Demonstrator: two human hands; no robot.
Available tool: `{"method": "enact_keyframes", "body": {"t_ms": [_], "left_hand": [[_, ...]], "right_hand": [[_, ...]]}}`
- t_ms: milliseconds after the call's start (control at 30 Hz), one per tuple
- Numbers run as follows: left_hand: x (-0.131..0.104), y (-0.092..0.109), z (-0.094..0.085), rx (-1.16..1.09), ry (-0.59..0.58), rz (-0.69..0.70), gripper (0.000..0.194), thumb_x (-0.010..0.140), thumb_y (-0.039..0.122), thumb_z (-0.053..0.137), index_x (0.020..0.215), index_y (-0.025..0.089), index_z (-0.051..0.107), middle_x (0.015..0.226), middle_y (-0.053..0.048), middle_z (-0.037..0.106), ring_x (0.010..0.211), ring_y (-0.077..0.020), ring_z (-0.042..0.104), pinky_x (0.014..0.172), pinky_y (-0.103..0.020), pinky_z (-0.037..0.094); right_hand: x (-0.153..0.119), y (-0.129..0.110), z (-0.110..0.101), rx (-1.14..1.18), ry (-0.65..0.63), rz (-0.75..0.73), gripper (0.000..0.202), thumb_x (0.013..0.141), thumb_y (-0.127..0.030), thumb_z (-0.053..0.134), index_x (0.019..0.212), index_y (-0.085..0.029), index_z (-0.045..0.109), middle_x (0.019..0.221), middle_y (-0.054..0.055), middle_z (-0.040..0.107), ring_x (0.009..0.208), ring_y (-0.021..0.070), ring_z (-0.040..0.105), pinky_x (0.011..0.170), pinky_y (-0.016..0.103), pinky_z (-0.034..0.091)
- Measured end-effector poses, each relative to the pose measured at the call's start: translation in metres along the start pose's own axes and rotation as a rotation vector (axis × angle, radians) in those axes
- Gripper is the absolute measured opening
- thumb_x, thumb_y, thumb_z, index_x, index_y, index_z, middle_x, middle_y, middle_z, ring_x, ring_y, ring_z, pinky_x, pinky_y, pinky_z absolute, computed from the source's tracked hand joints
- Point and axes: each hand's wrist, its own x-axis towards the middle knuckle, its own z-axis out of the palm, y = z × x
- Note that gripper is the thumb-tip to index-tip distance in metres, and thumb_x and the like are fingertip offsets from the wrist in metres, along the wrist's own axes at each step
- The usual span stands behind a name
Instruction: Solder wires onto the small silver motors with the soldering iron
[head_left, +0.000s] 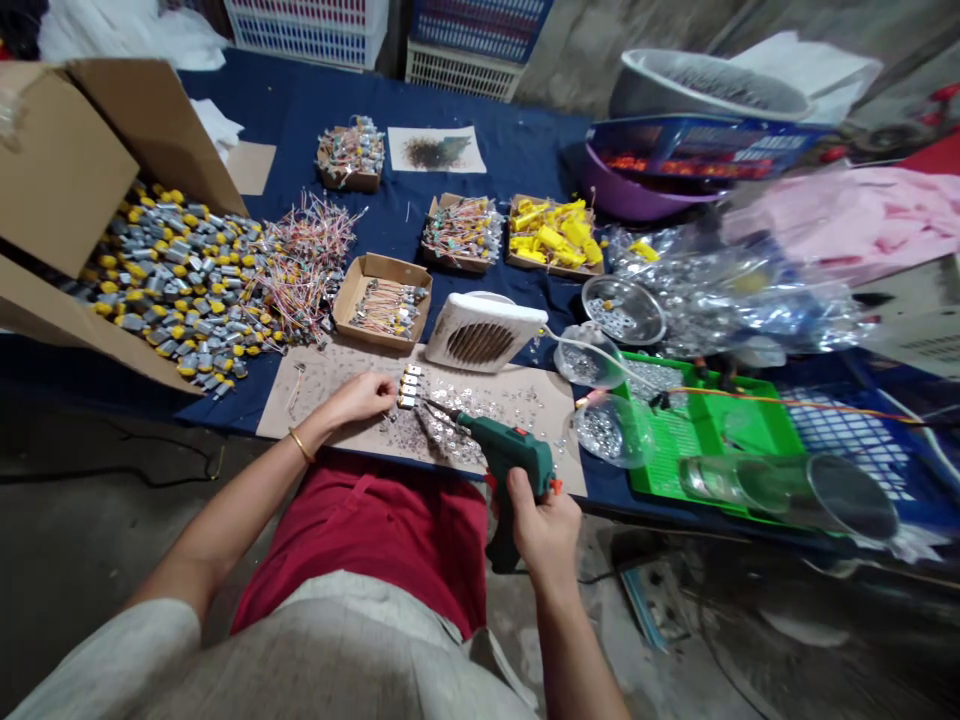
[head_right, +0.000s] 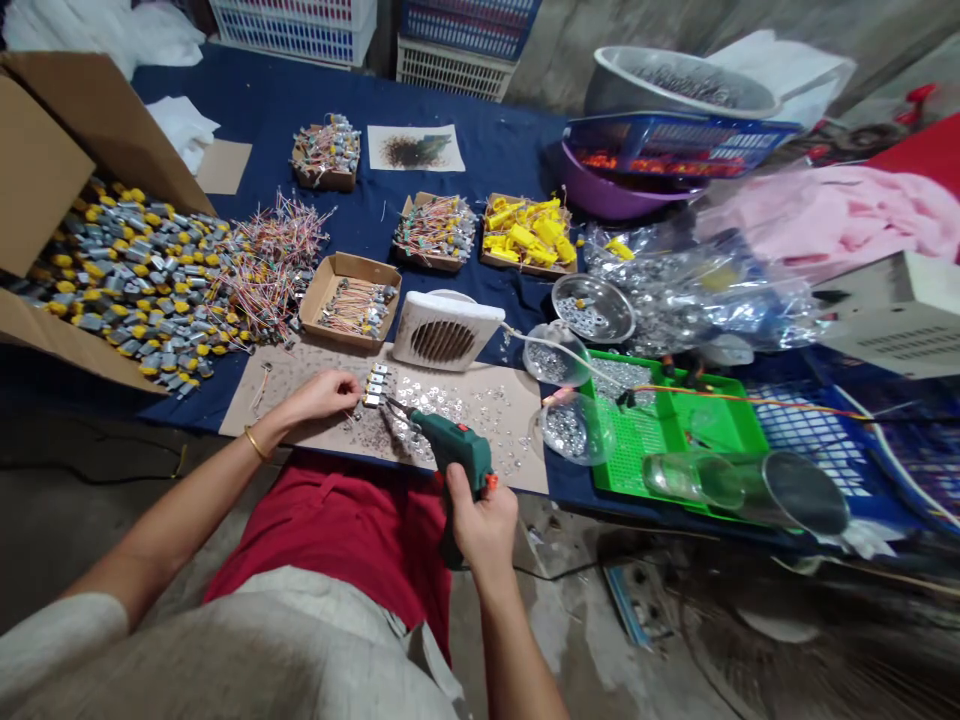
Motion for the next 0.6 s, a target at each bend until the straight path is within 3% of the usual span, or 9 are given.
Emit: {"method": "enact_keyframes", "body": {"t_ms": [467, 600], "left_hand": [[0.003, -0.001, -0.002, -0.004, -0.001, 0.004, 0.020, 0.071, 0.022, 0.051, 0.077, 0.014, 0.068, 0.072, -0.002, 0.068, 0.068, -0.0157, 0.059, 0.063, -0.024, 0.042], [-0.011, 0.000, -0.011, 0.025, -0.021, 0.022, 0.031, 0.072, 0.015, 0.047, 0.092, 0.015, 0.072, 0.088, -0.005, 0.071, 0.083, -0.0186, 0.062, 0.076, -0.028, 0.046]], "right_hand": [[-0.007, -0.004, 0.006, 0.037, 0.061, 0.045, 0.054, 0.080, -0.065, 0.056, 0.050, -0.020, 0.053, 0.044, 0.001, 0.049, 0.042, 0.0129, 0.045, 0.040, 0.025, 0.037], [-0.009, -0.006, 0.004, 0.027, 0.065, 0.041, 0.055, 0.079, -0.066, 0.056, 0.051, -0.019, 0.056, 0.044, 0.001, 0.051, 0.041, 0.0137, 0.046, 0.040, 0.025, 0.038]]}}
